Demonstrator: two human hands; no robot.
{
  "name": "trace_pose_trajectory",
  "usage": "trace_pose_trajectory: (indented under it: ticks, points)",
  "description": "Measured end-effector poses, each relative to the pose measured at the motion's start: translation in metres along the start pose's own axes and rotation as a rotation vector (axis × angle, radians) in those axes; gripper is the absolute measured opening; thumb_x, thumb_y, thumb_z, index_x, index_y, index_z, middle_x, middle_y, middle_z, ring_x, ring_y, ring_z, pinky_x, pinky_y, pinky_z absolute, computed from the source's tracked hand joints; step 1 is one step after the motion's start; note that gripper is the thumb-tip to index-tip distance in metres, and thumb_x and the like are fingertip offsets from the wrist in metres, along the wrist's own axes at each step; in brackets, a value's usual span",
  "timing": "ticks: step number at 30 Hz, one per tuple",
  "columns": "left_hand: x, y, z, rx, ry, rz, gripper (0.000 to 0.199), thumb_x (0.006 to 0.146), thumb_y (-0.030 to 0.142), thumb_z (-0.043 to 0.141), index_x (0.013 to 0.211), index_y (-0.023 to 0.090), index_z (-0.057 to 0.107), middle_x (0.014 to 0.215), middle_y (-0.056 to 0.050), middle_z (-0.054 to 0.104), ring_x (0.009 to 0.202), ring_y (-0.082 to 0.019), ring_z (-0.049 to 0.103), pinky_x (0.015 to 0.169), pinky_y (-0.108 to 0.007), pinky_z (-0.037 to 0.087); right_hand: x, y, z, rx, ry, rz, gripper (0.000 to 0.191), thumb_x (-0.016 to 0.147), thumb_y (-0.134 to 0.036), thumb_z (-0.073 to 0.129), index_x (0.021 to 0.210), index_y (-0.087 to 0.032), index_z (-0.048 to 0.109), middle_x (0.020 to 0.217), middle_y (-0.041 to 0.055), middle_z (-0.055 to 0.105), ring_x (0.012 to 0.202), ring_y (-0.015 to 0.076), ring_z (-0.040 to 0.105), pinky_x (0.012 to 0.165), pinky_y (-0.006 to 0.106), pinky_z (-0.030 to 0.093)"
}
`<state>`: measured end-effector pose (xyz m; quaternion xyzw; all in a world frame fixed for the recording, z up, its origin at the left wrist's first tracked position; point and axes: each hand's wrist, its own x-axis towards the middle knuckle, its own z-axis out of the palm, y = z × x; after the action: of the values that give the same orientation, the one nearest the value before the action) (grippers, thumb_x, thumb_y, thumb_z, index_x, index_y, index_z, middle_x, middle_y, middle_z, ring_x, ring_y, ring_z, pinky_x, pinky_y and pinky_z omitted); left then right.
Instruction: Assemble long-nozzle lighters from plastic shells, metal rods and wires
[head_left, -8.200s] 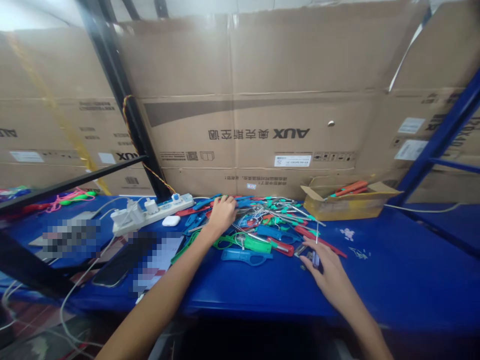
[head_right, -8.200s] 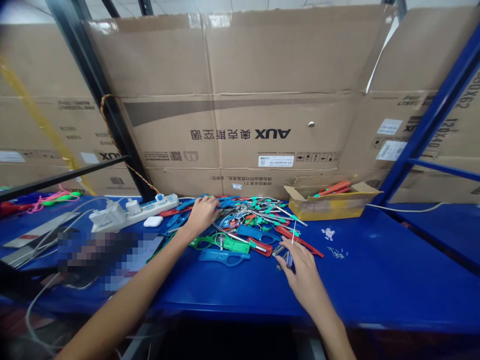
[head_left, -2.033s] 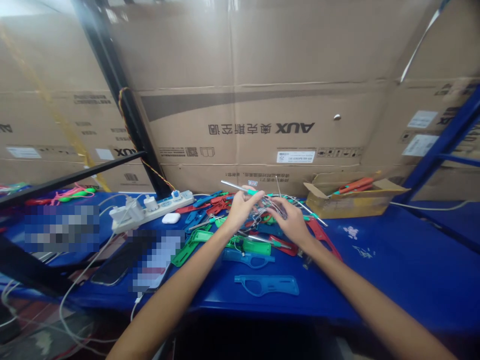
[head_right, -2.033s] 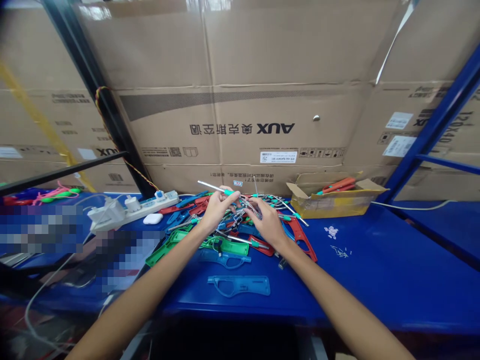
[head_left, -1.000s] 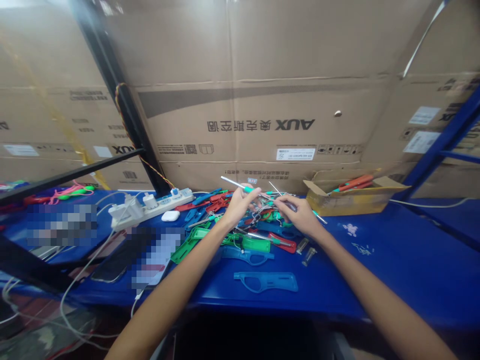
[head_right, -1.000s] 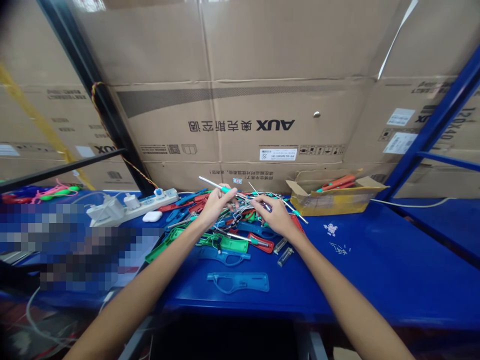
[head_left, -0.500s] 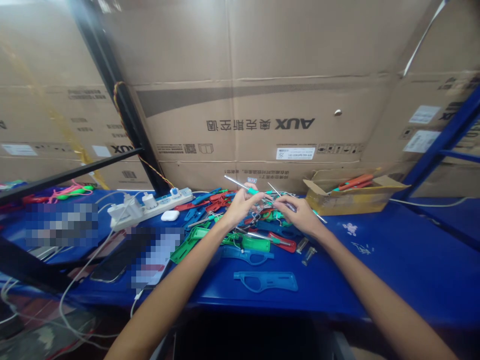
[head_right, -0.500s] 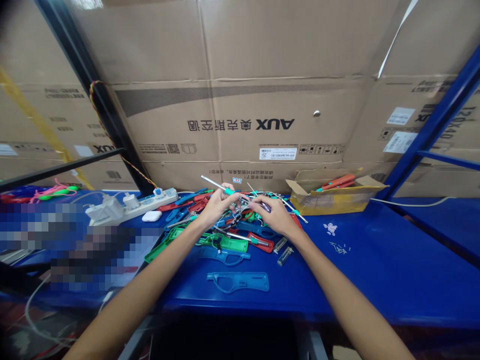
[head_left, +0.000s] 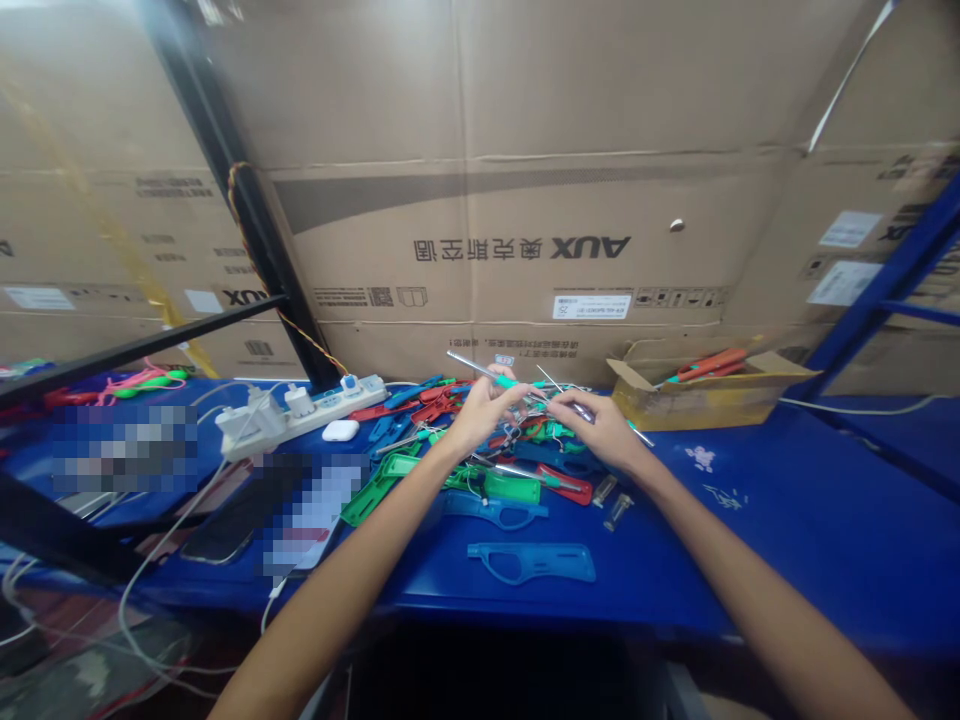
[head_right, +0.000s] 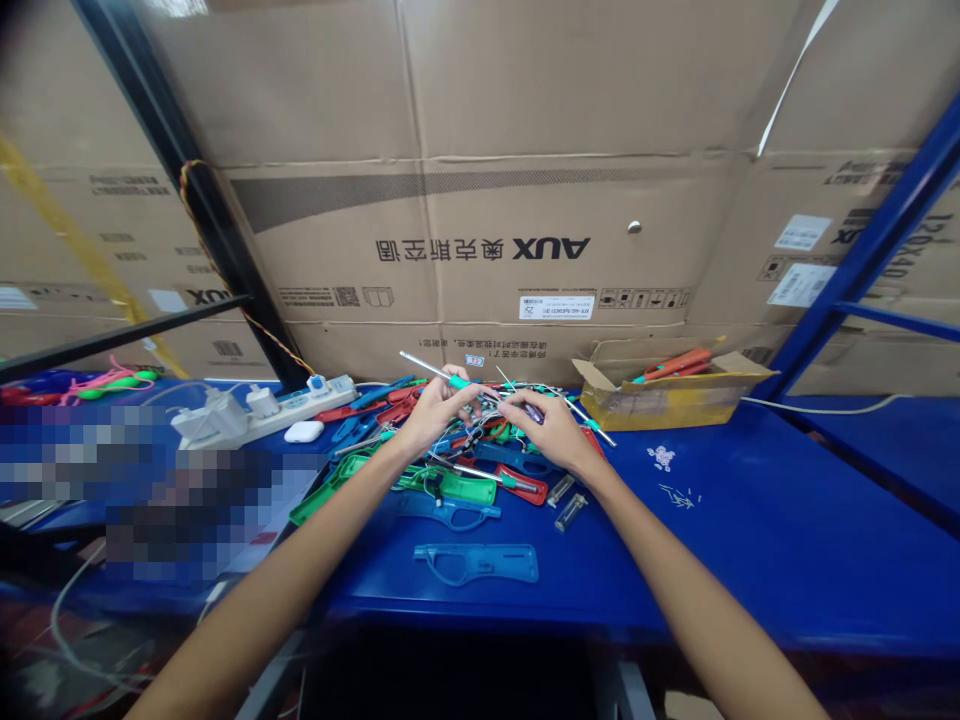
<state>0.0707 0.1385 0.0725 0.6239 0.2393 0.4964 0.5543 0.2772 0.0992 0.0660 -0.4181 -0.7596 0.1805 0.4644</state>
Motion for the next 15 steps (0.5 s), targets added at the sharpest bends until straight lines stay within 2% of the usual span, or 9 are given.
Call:
trace_pose_trajectory:
  ticks: [9, 15]
  points:
    - [-0.0002, -0.0003, 0.0011, 0.001, -0.029, -0.012, 0.053, 0.077, 0.053, 0.081, 0.094, 0.024, 0.04, 0.086, -0.001, 0.072, 0.065, -0.013, 0.067, 0.051, -0.02, 0.05, 0.0002, 0.0048, -0.0008, -0.008, -0.014, -0.011, 0.034, 0.094, -0.05, 0.06, 0.087, -0.021, 0.077, 0.088, 0.0029, 0.078, 0.081, 0.024, 0.069, 0.076, 0.034, 0.052]
    - [-0.0001, -0.0005, -0.0003, 0.008, -0.066, -0.006, 0.052, 0.077, 0.052, 0.082, 0.095, 0.023, 0.043, 0.092, -0.004, 0.074, 0.072, -0.016, 0.069, 0.051, -0.021, 0.052, 0.0, 0.0042, -0.0012, 0.016, 0.004, 0.007, 0.033, 0.094, -0.05, 0.061, 0.089, -0.021, 0.077, 0.087, 0.0024, 0.077, 0.078, 0.0225, 0.068, 0.072, 0.032, 0.05]
